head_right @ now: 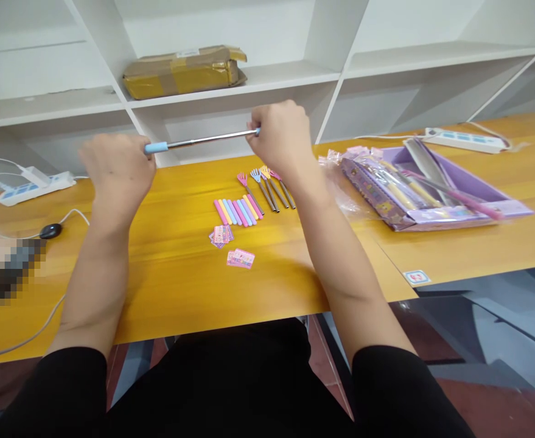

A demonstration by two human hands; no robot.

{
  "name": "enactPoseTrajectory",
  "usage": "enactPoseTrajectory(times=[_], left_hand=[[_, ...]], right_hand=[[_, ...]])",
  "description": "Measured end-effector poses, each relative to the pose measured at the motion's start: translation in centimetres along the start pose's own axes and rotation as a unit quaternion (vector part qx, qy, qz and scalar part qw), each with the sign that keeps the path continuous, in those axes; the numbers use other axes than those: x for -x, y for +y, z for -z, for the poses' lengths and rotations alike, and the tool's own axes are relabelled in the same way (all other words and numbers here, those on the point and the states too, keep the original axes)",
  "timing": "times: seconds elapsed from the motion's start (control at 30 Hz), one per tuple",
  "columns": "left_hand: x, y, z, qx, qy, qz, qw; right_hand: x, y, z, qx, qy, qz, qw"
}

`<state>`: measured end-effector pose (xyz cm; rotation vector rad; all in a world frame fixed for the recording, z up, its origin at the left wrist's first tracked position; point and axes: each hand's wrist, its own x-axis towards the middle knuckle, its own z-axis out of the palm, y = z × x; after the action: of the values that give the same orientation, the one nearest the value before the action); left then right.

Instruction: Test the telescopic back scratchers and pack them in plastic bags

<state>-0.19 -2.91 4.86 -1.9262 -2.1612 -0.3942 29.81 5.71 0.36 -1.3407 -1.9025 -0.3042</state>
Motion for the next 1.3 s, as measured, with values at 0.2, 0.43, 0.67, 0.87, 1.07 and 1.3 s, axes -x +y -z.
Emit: enactPoseTrajectory(times=[0.2,0.43,0.67,0.87,1.07,1.3], left_hand=[[0.8,1.4,-1.2,-0.048,0.035,-0.034,0.998],[0.9,1.4,-2.1,-0.019,0.055,-0.084,0.995],[-0.1,-0.5,-1.9,-0.053,0.076,-0.111,0.989],[0.3,-0.7,-1.3,-0.018,0.057,-0.110,0.992],[0.3,-0.8,-1.2,-0.003,0.050,-0.106,0.993],[0.5,-0.7,-0.8,-0.024,0.056,-0.102,0.993]], right_hand=[[1.8,-5.7,0.0,-0.001,-0.019,0.002,1.000],[2.7,-8.8,1.8,0.002,-0.065,0.031,0.997],[3.0,-9.6,2.3,0.015,-0.112,0.074,0.991],[3.2,-9.2,2.1,0.007,-0.082,0.118,0.990],[3.2,-8.7,1.9,-0.014,-0.084,0.132,0.988],[3.4,-8.7,2.1,-0.042,-0.095,0.136,0.985]])
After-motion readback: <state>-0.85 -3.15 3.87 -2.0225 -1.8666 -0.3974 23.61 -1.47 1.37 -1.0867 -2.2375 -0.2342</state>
